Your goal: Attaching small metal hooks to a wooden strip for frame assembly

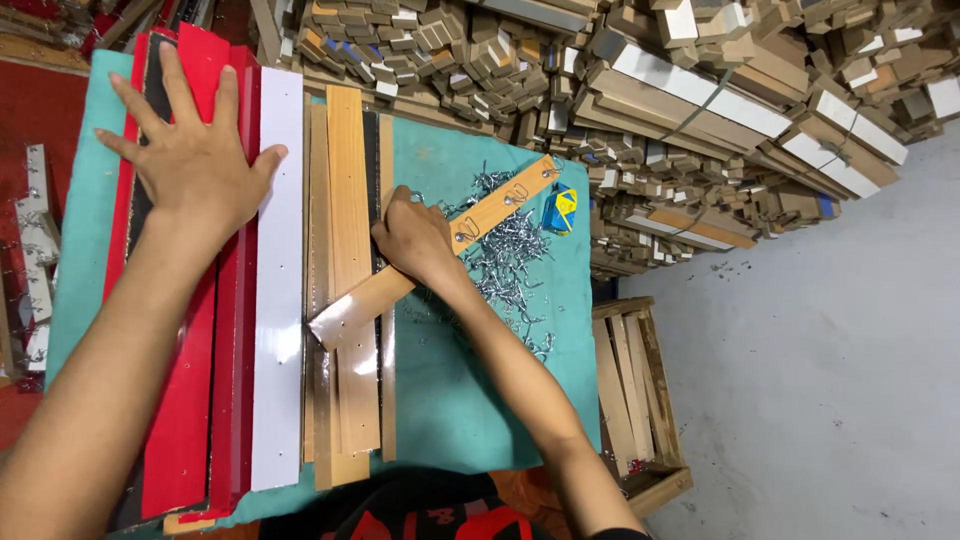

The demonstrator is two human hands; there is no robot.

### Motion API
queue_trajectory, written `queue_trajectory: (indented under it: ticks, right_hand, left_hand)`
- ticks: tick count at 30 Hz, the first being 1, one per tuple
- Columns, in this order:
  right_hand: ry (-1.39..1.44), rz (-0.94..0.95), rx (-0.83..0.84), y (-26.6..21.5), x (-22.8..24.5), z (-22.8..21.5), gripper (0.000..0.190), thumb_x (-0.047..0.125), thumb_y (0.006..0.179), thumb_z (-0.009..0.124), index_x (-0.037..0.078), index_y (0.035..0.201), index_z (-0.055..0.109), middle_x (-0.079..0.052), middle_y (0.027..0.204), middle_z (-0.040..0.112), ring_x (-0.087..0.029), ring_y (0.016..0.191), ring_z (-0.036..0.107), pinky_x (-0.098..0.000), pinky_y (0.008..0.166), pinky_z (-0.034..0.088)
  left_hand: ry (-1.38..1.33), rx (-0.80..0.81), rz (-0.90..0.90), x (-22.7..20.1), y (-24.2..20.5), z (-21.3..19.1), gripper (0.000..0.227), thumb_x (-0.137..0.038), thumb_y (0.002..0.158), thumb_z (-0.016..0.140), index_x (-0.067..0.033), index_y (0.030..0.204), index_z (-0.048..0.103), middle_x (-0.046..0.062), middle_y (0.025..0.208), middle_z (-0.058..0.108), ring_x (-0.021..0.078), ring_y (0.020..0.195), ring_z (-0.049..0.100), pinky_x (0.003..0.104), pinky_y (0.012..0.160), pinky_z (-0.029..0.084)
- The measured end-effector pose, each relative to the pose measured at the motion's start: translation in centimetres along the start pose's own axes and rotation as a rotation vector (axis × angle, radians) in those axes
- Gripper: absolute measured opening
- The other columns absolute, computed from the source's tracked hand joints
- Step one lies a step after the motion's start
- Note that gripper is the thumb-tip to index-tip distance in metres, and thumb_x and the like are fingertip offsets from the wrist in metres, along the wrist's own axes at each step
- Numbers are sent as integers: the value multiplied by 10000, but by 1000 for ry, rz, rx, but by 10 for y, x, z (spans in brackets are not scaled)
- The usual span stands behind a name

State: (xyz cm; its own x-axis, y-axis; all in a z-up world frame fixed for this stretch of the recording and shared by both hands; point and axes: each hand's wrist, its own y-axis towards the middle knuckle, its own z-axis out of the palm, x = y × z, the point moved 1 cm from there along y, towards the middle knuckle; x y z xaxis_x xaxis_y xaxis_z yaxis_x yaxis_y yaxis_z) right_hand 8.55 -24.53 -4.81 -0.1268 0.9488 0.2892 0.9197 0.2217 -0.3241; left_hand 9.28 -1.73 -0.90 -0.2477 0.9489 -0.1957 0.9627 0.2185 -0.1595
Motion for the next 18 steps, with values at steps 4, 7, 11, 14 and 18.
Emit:
queue_trajectory:
  ticks: [4,7,11,14,18]
  right_hand:
    - [54,12,-26,-11,0,-16,279,204,934,453,-34,1080,469,-243,847,684,-492,808,615,-561,732,439]
    - [195,68,-11,-22,3,-35,270,283,969,440,33,1071,439,-244,896,681,-478,794,635,-584,709,421]
    - [462,64,-82,-16,3,-37,308,343,1031,404,77,1170,476,-128,902,654,-309,841,627,-431,733,429]
    - [546,36,-174,3,-1,-21,368,414,1006,395,93,1144,512,-133,918,698,-328,876,654,-432,794,440]
    - [741,-1,-298,37,-11,3,324,409,1031,425,127,877,473,-12,759,483,-158,711,463,-369,683,380]
  left_hand:
    - [-40,-47,23,3,5,5,813,-530,1038,527,-257,1735,213,121,1646,-160,558,1436,115,796,1037,360]
    - [-28,-53,19,5,5,13,805,-532,1022,536,-271,1724,241,121,1651,-143,546,1416,154,789,1021,369]
    - [-25,-169,71,5,4,15,793,-486,1017,596,-239,1719,319,164,1657,-50,566,1390,204,806,954,406]
    - [-25,-166,72,6,3,16,775,-479,1043,566,-230,1728,304,168,1656,-63,573,1400,182,804,965,399]
    - [-13,-203,87,7,4,20,756,-450,1054,578,-218,1730,333,180,1657,-54,574,1401,166,810,959,407]
